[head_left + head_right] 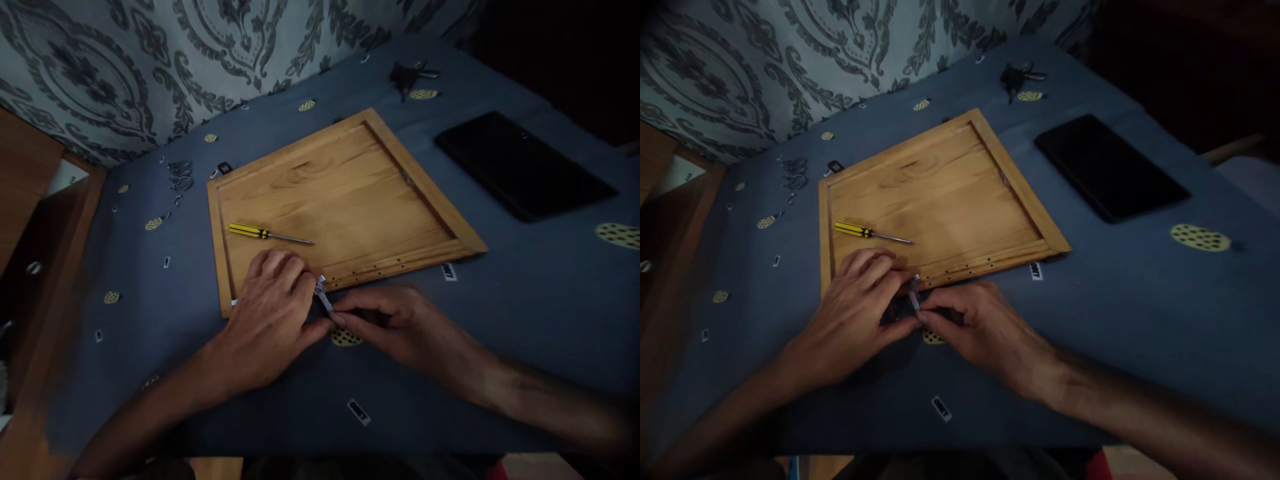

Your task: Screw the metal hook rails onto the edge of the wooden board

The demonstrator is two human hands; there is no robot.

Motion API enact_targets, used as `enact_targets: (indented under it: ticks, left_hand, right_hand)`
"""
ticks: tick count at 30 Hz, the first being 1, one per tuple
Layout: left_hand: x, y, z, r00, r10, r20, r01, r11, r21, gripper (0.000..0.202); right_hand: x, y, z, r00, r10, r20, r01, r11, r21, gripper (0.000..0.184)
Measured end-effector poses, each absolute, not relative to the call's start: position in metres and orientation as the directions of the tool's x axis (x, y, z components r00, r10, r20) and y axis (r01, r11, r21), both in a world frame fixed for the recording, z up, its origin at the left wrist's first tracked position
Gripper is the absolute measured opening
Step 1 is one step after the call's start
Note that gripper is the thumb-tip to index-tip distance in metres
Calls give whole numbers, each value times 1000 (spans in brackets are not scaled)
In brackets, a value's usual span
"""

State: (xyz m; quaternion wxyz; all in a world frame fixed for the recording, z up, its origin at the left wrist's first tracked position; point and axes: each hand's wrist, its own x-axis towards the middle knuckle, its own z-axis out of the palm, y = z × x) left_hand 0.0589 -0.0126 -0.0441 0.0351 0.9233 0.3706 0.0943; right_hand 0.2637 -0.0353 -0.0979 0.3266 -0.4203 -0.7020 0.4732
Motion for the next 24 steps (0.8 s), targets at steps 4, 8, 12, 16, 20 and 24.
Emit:
enact_targets:
  ticks: [4,8,12,16,20,24]
  left_hand:
    - [58,-14,-44,698,703,134,691,-711,130,38]
    - [58,-14,-45,695,707,131,694,-707,138,44]
    - [58,-14,-45,684,719,124,705,-695,141,40]
    - [58,-16,-45,676,729,108,714,-684,148,39]
    - [58,-17,-45,659,748,79,735,-663,142,38]
    - [58,-16,-46,653,753,76,737,-656,164,34]
  right_hand:
    - [265,-36,-99,-436,892,122,302,273,-913,25]
    - [265,-37,-95,-458,874,165,314,332,-889,25]
    - [267,-36,-92,-471,861,195,331,377,-865,22]
    - [270,-34,-92,-487,815,315,387,524,-759,25]
    - [273,-32,-95,-552,703,448,533,711,-459,30]
    - [273,-31,-101,-580,662,475,594,743,-308,34]
